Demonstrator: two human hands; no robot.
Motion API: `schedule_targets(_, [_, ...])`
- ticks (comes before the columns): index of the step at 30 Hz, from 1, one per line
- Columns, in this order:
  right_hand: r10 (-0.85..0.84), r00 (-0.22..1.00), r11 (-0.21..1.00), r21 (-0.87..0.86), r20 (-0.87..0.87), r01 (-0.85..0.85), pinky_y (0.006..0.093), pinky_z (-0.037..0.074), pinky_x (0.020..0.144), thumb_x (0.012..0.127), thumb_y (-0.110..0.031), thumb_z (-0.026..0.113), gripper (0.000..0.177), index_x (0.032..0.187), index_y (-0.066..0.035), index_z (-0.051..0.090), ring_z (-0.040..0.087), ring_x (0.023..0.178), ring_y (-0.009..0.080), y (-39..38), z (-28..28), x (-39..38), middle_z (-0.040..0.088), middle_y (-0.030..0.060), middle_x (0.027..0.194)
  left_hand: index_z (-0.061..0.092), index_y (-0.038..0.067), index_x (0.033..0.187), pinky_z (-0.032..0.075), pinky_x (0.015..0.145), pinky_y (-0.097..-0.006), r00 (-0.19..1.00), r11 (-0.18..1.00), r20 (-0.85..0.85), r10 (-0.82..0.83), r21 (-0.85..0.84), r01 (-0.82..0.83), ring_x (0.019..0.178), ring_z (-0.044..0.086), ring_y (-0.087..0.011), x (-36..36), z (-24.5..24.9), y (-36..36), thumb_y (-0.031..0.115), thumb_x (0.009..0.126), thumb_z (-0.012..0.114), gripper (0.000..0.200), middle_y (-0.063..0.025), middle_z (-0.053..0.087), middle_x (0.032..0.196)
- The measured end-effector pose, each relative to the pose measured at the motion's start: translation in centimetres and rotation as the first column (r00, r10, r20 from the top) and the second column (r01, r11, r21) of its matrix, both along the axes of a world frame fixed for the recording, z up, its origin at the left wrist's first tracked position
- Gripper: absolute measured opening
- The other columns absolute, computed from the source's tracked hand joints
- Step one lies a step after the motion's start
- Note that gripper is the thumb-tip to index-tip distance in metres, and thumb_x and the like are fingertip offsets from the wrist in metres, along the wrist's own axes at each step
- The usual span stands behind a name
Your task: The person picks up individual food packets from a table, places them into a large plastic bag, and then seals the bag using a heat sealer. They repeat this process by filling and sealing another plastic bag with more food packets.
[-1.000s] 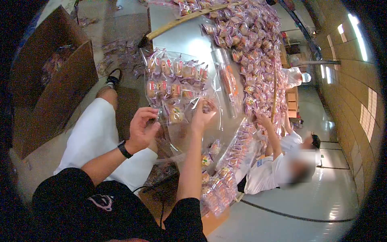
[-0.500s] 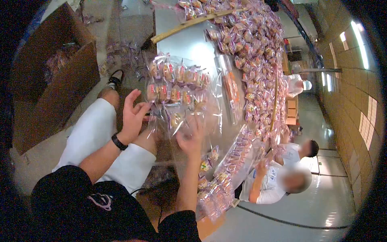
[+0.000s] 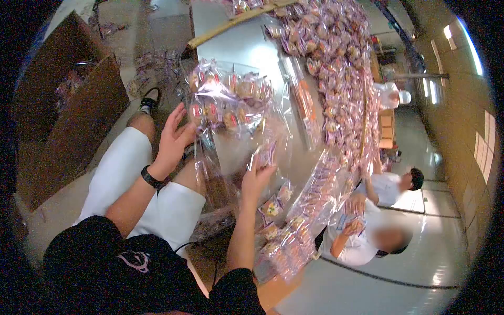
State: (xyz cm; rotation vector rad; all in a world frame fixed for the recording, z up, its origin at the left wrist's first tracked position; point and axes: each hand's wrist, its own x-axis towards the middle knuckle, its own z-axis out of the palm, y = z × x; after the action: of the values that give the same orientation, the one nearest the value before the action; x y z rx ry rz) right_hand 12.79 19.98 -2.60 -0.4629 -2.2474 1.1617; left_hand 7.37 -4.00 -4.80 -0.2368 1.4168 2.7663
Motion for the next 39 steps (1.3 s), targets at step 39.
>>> schedule_targets(39, [-0.195, 0.933, 0.723, -0.687, -0.303, -0.072, 0.0312, 0.054, 0.076, 0.091, -0.017, 0.079, 0.04, 0.123, -0.009, 0.058, 0.062, 0.097, 0.0137, 3.5, 3.0, -10.4, 0.061, 0.0048, 0.12, 0.019, 0.018, 0.161, 0.051, 0.105, -0.0453, 0.976, 0.964, 0.089, -0.2, 0.196, 0.18, 0.132, 0.052, -0.0217, -1.1, 2.5, -0.2, 0.01, 0.105, 0.054, 0.067, -0.01, 0.048, 0.149])
